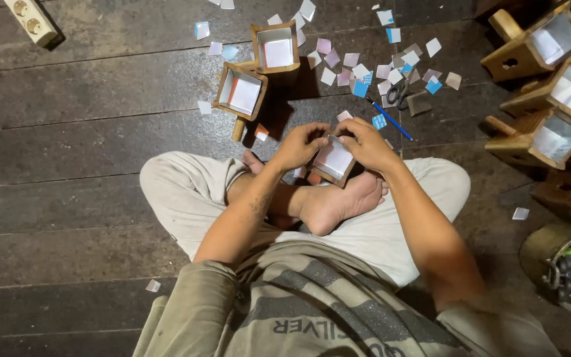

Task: The person sits on the floor and assembles small wooden boxes by inserting square reflective sheets into the frames. They handle the boxes and sheets by hand, peeling backing from the sheets and pressing them into place, then setting the finished units aside.

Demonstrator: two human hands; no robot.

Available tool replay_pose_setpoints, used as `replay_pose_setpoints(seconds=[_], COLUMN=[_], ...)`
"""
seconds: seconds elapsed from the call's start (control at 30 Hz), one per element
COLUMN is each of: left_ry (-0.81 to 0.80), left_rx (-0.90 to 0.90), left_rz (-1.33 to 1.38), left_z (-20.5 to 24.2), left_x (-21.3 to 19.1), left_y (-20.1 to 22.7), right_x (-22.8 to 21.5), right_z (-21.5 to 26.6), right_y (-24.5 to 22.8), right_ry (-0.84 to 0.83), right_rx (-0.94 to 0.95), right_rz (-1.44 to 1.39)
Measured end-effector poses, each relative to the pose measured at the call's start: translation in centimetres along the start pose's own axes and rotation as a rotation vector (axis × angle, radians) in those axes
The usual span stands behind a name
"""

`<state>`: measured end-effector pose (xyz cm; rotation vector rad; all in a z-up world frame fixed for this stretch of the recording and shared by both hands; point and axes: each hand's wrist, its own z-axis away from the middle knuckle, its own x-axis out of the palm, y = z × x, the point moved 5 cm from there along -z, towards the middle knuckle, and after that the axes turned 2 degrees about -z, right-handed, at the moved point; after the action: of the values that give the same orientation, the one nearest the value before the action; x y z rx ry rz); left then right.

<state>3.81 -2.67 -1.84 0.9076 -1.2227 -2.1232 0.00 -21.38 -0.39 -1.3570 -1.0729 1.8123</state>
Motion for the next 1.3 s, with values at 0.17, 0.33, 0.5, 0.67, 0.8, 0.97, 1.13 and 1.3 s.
replay_pose_setpoints(seconds=[0.17, 0.33, 0.5, 0.67, 0.8, 0.97, 1.13, 1.3], left_ry=[0.034, 0.054, 0.087, 0.079, 0.107, 0.176, 0.467, 0.382], left_rx=[0.002, 0.022, 0.032, 0.029, 0.032, 0.189, 0.238, -0.435], left_rz=[-0.001, -0.054, -0.105, -0.129, -0.194, -0.24, -0.231, 0.296], left_z=[-0.1, -0.4, -0.3, -1.2, -1.7, -1.2, 3.5, 6.5], left_x=[0.3, 0.6, 0.7, 1.6, 1.5, 0.5, -1.2, 2.6], left_y=[-0.2, -0.5, -0.3, 0.1, -0.7, 1.0, 3.2, -8.2], right_x=[0.5, 0.5, 0.5, 0.2, 0.4, 0.5, 1.2, 3.6], right_z=[-0.1, 0.0, 0.1, 0.9, 0.5, 0.4, 1.1, 2.5], right_y=[0.4, 0.1, 0.1, 0.4, 0.3, -0.3, 0.6, 3.7], right_ry=[0.003, 0.03, 0.035, 0.066, 0.08, 0.052, 0.041, 0.123], right_rx=[-0.011, -0.026, 0.016, 0.015, 0.044, 0.151, 0.254, 0.635], right_rz=[0.04, 0.086, 0.062, 0.088, 0.076, 0.092, 0.115, -0.053])
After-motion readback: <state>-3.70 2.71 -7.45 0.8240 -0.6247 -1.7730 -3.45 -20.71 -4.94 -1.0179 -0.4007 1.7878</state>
